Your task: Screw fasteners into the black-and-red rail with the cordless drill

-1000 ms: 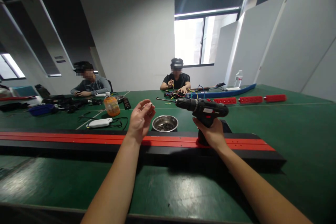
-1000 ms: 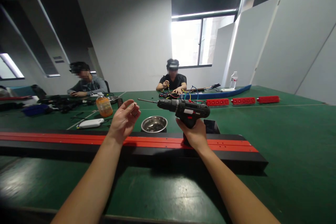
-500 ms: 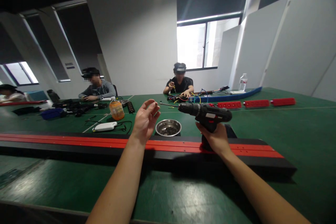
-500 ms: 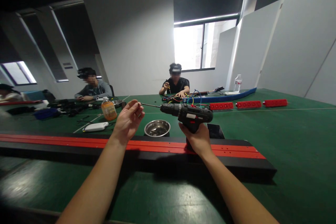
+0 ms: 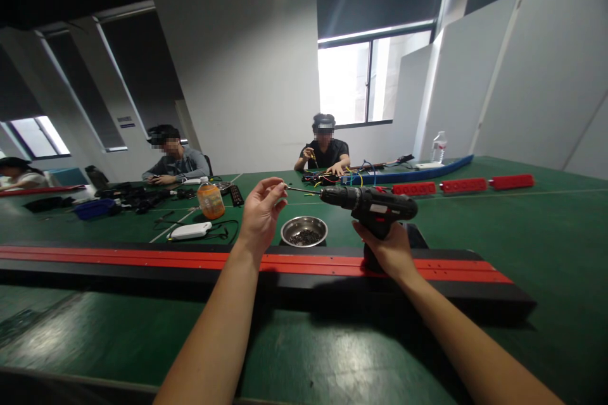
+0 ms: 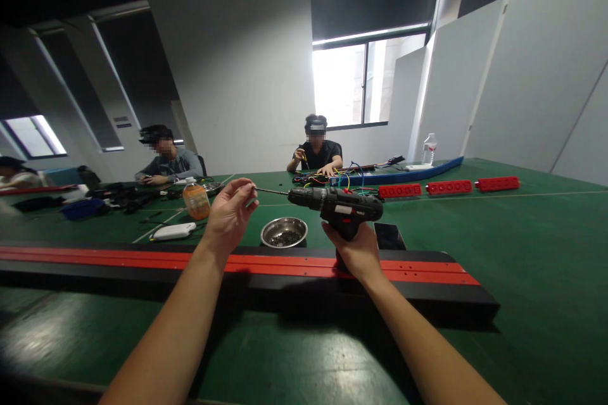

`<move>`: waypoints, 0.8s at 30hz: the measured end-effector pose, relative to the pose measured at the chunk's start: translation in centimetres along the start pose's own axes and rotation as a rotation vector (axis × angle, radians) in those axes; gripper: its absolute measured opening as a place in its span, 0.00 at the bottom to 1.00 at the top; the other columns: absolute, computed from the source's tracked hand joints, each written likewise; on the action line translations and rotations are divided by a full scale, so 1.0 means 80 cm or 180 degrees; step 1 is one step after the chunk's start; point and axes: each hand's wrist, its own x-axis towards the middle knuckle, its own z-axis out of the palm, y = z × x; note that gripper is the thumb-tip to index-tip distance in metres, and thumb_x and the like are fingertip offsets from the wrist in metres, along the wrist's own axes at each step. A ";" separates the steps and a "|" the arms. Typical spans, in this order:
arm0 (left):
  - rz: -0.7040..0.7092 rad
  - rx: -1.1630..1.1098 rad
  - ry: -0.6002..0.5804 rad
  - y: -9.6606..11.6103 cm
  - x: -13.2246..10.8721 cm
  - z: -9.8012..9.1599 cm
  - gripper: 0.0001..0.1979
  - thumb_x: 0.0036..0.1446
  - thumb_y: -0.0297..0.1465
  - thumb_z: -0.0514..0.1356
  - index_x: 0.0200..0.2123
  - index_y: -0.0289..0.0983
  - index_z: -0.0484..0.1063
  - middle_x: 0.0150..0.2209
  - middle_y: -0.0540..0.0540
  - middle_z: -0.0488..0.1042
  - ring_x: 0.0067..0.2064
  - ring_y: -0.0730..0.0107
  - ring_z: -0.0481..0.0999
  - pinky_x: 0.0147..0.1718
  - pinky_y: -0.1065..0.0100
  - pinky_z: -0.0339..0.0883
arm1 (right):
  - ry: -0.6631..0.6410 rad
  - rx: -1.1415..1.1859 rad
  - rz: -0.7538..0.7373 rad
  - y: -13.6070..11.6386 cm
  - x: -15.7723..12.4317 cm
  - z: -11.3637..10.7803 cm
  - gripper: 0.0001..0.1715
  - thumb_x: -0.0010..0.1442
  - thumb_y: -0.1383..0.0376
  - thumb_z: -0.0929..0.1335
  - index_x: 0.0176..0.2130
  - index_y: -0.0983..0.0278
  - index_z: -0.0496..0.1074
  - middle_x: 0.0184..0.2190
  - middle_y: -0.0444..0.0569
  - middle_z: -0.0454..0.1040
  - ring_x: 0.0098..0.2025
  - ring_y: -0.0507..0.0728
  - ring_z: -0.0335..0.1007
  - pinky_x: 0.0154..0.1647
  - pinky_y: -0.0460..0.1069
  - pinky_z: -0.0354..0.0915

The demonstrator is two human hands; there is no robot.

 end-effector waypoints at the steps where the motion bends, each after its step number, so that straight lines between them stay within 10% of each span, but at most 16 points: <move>1: 0.0028 0.0044 0.0000 0.000 0.000 0.000 0.14 0.46 0.30 0.74 0.37 0.38 0.77 0.32 0.52 0.75 0.33 0.79 0.75 0.31 0.76 0.68 | 0.0019 0.0006 0.0007 0.000 0.000 0.000 0.24 0.51 0.47 0.75 0.39 0.63 0.80 0.33 0.51 0.82 0.39 0.67 0.79 0.40 0.55 0.70; 24: 0.0147 0.0486 0.0144 -0.003 0.001 -0.001 0.13 0.48 0.35 0.73 0.34 0.35 0.79 0.32 0.47 0.78 0.32 0.76 0.74 0.33 0.73 0.66 | 0.0020 0.0073 -0.0002 -0.002 -0.001 0.001 0.24 0.51 0.48 0.75 0.40 0.64 0.80 0.34 0.52 0.83 0.41 0.68 0.79 0.40 0.56 0.70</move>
